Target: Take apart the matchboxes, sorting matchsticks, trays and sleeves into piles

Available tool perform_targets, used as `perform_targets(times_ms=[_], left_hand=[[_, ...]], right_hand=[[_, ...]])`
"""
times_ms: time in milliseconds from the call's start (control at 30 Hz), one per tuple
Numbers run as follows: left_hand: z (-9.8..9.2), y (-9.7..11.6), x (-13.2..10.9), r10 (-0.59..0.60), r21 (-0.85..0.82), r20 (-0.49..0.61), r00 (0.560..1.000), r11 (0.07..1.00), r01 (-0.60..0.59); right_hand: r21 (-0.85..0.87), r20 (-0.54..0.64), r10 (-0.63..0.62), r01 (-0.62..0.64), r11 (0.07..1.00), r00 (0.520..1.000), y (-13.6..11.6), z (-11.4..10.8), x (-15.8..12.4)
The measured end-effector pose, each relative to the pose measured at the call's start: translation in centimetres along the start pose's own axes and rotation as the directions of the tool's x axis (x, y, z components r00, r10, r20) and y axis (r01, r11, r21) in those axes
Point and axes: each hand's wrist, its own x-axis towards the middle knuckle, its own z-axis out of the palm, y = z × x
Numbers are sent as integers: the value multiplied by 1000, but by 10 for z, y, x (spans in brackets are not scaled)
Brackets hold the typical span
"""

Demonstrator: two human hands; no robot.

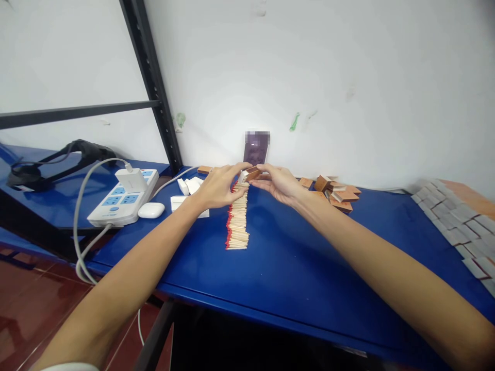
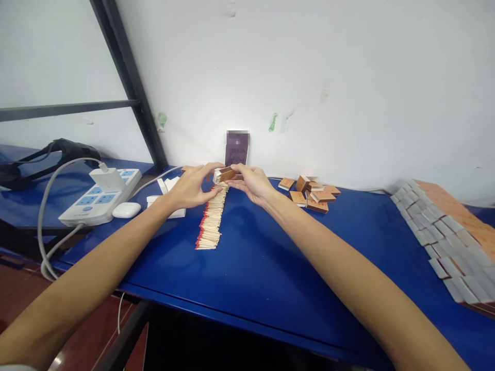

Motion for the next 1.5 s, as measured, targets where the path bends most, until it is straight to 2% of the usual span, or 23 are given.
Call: perform_targets(times_ms=[200,400,567,700,767,867,967,1067,1133,1233,1333,1500], left_hand=[[0,-6,1,-113,-215,-13,993,971,108],[-2,-5,2,-105,-406,-48,993,910,76],[-4,1,3,-70,-386,-87,994,922,31],[-4,3,3,-54,-376,-45,997,926,34],[-1,2,2,-28,-320,-36,999,947,15],[2,-2,2,-26,-196,-89,996,981,8],[0,-5,3,-70,-136,-129,989,989,53],[-6,-7,3,-82,-102,-85,993,992,73],[-10,-8,4,-69,-115,-37,997,991,64],[-11,-9,4,-54,-186,23,998,981,57],[-10,-8,5,-60,-187,65,996,980,71],[-16,-5,5,-89,-220,115,989,969,113]], right_hand=[[-2,20,-39,39,999,999,-1,0,-1],[5,128,-8,7,1000,992,-5,5,-6],[42,189,11,-20,999,982,-8,10,-11],[6,206,0,-1,1000,978,-10,11,-13],[-15,225,17,-14,1000,974,-11,12,-15],[-62,279,76,-61,996,957,-13,13,-19],[-94,305,41,-13,996,951,-15,12,-21],[-123,294,-49,88,989,954,-16,5,-19],[-145,327,-65,118,982,943,-16,-1,-17],[-165,400,-46,121,979,916,-18,-7,-17],[-180,440,-20,110,978,898,-18,-11,-17],[-183,404,-21,103,978,914,-11,-15,-12]])
